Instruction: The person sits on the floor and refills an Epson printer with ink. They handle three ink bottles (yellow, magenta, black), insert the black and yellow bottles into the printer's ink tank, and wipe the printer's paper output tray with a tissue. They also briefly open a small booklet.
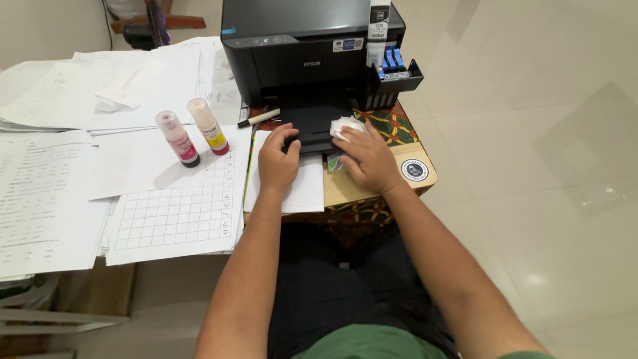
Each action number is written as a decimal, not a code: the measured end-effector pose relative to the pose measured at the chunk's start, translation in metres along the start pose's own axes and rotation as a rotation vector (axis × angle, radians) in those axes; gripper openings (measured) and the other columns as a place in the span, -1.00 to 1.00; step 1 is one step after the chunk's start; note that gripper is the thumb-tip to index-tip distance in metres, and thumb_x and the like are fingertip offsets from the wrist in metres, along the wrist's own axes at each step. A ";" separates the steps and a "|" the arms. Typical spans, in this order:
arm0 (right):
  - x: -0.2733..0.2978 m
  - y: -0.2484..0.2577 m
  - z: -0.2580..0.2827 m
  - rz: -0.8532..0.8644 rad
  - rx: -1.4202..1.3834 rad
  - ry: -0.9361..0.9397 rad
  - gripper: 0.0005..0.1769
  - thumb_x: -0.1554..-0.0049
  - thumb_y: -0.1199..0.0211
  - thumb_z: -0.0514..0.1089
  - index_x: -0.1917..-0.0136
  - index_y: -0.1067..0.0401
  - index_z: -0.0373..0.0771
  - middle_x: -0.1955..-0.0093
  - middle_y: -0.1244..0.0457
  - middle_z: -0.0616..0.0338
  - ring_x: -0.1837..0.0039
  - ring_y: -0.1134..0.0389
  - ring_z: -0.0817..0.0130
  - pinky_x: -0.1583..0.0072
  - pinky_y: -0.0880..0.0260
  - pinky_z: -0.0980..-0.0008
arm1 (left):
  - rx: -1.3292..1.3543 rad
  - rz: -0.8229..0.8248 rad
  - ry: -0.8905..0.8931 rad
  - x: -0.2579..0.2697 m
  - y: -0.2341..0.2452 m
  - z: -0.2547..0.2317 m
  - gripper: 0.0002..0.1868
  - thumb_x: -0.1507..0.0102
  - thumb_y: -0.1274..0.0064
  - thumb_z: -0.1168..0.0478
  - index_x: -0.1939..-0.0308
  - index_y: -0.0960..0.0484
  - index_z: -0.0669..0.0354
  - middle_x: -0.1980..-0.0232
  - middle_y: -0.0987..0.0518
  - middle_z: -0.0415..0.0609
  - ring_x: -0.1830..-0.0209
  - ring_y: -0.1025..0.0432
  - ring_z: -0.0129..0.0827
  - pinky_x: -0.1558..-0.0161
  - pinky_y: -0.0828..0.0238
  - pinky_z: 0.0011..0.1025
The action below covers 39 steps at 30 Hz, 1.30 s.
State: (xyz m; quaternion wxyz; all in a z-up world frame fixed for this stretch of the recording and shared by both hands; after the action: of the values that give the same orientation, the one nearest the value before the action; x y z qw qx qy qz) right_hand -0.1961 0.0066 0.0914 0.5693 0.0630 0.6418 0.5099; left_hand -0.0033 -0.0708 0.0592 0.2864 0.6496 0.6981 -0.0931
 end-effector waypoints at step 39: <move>-0.009 0.028 -0.025 -0.142 -0.347 -0.279 -0.77 -0.18 -0.21 -0.10 0.08 -0.62 -0.25 0.09 -0.46 0.04 0.04 -0.45 0.16 -0.19 -0.41 0.22 | 0.191 0.049 -0.078 -0.005 0.002 0.012 -0.92 0.01 -0.12 0.22 0.49 -0.61 0.13 -0.26 -0.56 -0.01 -0.28 -0.29 -0.11 -0.36 -0.16 -0.12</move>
State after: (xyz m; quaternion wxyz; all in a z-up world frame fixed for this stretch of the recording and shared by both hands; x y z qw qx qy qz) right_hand -0.2273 -0.0004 0.1134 0.6894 -0.0113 0.4624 0.5574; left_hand 0.0018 -0.0805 0.0528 0.2523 0.6867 0.6582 -0.1776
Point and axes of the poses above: each hand's wrist, its own x-axis away from the middle knuckle, its own y-axis out of the back of the hand, z = x × y, the point moved 9 cm from there along -x, towards the middle knuckle
